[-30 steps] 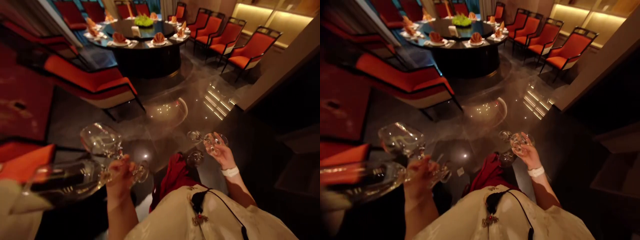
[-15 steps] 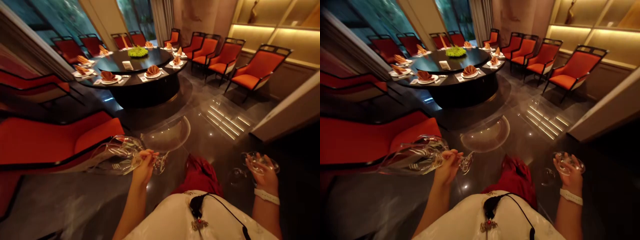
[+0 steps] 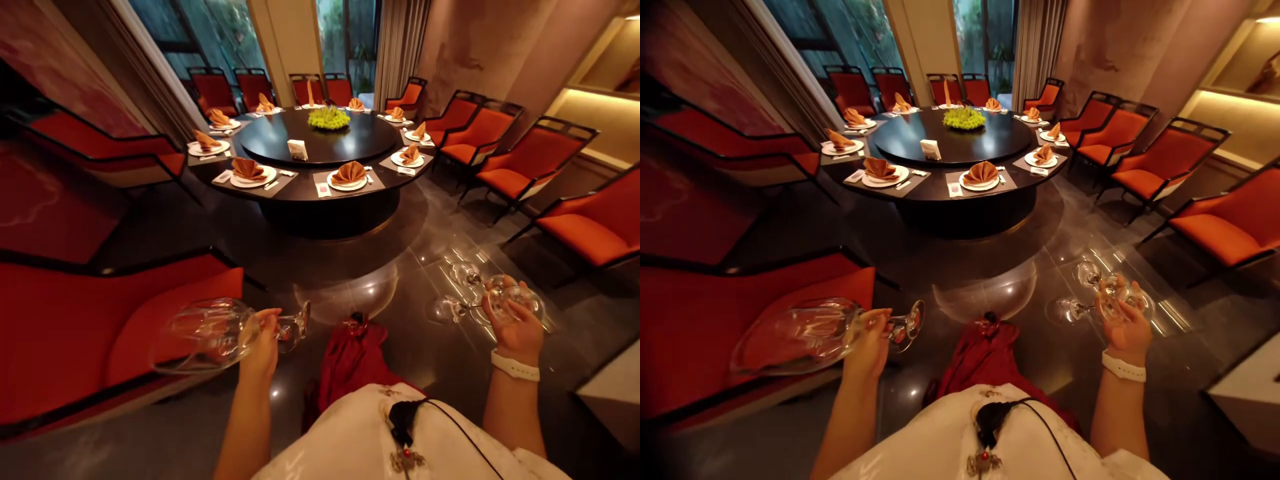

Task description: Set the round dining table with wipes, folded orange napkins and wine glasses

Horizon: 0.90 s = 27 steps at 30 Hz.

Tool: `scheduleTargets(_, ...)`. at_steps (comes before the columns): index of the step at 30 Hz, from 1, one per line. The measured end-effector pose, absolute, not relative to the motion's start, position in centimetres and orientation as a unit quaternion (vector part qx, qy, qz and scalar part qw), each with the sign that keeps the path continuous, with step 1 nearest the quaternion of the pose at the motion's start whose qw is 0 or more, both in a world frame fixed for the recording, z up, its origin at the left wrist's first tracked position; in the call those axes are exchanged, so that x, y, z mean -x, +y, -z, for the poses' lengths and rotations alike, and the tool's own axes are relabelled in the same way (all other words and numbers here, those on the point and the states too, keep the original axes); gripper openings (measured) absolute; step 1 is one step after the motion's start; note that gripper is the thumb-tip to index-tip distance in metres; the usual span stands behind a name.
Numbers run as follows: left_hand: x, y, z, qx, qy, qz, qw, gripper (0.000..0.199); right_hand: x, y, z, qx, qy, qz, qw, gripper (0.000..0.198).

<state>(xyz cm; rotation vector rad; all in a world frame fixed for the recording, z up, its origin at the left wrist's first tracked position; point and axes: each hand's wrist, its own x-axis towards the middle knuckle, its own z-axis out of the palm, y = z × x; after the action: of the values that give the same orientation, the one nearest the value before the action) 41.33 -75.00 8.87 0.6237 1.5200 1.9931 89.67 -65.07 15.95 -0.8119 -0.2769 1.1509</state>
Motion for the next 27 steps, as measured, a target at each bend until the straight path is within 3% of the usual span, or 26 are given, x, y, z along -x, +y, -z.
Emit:
scheduleTargets(9, -37.9, -39.7, -14.1, -0.317, 0.54, -0.707, 0.328, 0.024, -85.6, -43.0, -16.9, 0.472, -0.07, -0.516, 0.712, 0.052)
scheduleTargets(14, -39.4, -22.9, -16.1, -0.35, 0.561, -0.693, 0.288, 0.022, -88.1, -32.3, -13.3, 0.515, -0.056, -0.475, 0.711, 0.056)
scheduleTargets(18, -37.5, -13.2, -17.0, -0.366, 0.585, -0.683, 0.24, 0.019, -89.8, -21.7, -10.5, 0.542, -0.009, -0.476, 0.693, 0.06)
scheduleTargets(23, -30.4, -3.7, -17.1, -0.392, 0.63, -0.645, 0.181, 0.019, -89.4, -9.7, -11.3, 0.531, -0.031, -0.503, 0.681, 0.067)
scheduleTargets(27, -23.8, 4.5, -15.1, -0.49, 0.714, -0.486, 0.115, 0.016, -87.7, -2.9, -13.6, 0.529, -0.071, -0.487, 0.692, 0.063)
